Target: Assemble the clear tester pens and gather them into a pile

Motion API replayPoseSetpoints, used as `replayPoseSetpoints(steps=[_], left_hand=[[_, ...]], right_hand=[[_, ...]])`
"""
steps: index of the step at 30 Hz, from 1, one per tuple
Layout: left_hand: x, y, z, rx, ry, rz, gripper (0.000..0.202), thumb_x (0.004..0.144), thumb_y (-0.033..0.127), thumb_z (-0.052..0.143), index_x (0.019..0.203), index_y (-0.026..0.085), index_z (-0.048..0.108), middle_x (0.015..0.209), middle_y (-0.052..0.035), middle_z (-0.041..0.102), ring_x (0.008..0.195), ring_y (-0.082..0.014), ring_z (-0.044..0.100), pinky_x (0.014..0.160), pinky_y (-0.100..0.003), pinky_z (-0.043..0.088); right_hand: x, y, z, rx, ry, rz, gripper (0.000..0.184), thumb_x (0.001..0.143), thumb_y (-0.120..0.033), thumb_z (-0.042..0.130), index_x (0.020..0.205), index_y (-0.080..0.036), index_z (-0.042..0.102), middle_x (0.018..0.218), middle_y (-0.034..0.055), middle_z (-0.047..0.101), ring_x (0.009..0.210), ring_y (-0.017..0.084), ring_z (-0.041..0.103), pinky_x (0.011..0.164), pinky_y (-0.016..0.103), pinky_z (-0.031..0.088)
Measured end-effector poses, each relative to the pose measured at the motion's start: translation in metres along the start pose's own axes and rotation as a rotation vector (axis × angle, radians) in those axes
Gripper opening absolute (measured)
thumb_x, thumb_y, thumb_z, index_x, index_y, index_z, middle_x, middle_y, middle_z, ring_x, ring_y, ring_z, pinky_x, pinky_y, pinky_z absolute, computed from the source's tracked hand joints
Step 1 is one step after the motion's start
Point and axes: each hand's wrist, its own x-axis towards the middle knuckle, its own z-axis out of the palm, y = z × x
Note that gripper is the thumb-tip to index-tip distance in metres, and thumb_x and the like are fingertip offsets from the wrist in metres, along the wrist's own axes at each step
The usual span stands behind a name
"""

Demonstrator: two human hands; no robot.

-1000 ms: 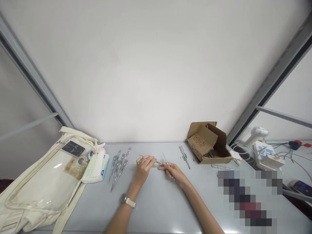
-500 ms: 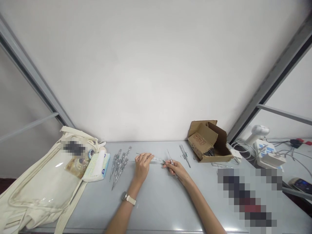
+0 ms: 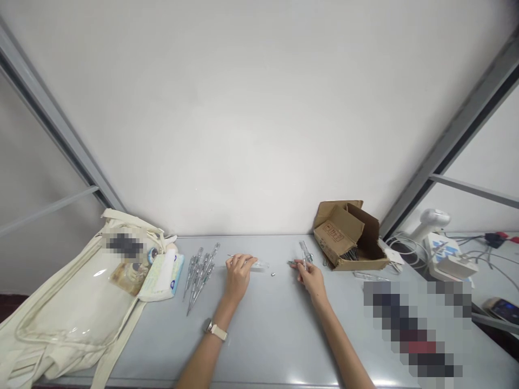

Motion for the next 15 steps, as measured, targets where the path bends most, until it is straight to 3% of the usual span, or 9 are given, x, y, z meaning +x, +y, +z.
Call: replayPoseSetpoints(steps=[3,7,10,13,15], left_hand=[[-0.001,-0.001,0.001,0.0,-0.02,-0.004,0.03,0.088,0.007,0.055,0.105,0.029,0.068,0.1,-0.0028,0.069,0.098,-0.0203,0.056,0.089,-0.038,0.035],[-0.002,-0.001,0.003,-0.006,-0.025,-0.005,0.03,0.089,0.007,0.054,0.105,0.029,0.068,0.099,-0.0025,0.069,0.098,-0.0199,0.056,0.09,-0.038,0.034],[-0.002,-0.001,0.003,-0.01,-0.035,-0.005,0.03,0.089,0.007,0.054,0.105,0.029,0.067,0.1,-0.0022,0.069,0.097,-0.0199,0.056,0.09,-0.038,0.034],[-0.001,-0.002,0.003,-0.01,-0.039,-0.027,0.032,0.089,0.007,0.052,0.108,0.029,0.067,0.102,-0.0027,0.068,0.099,-0.02,0.057,0.09,-0.038,0.035],[0.0,-0.003,0.004,-0.002,-0.026,-0.061,0.033,0.09,0.007,0.051,0.109,0.029,0.066,0.105,-0.0037,0.067,0.1,-0.02,0.057,0.089,-0.038,0.035]], right_hand=[[-0.001,-0.001,-0.006,-0.109,0.117,-0.065,0.054,0.071,-0.042,0.049,0.111,-0.007,0.061,0.085,0.0122,0.073,0.044,0.013,0.046,0.048,0.027,0.039],[-0.009,-0.008,-0.006,-0.298,0.161,-0.24,0.048,0.079,-0.04,0.046,0.115,-0.012,0.059,0.064,0.0036,0.066,0.055,0.018,0.052,0.059,0.029,0.041],[-0.017,-0.016,0.001,-0.369,-0.11,-0.361,0.038,0.084,-0.045,0.048,0.103,-0.017,0.065,0.063,0.0012,0.062,0.059,0.017,0.052,0.062,0.028,0.04],[-0.024,-0.018,0.01,-0.381,-0.439,-0.399,0.034,0.077,-0.046,0.063,0.098,-0.019,0.067,0.071,0.0001,0.063,0.064,0.016,0.053,0.063,0.026,0.04],[-0.027,-0.018,0.013,-0.392,-0.558,-0.407,0.028,0.075,-0.042,0.066,0.091,-0.019,0.068,0.074,-0.0003,0.063,0.066,0.016,0.054,0.064,0.025,0.04]])
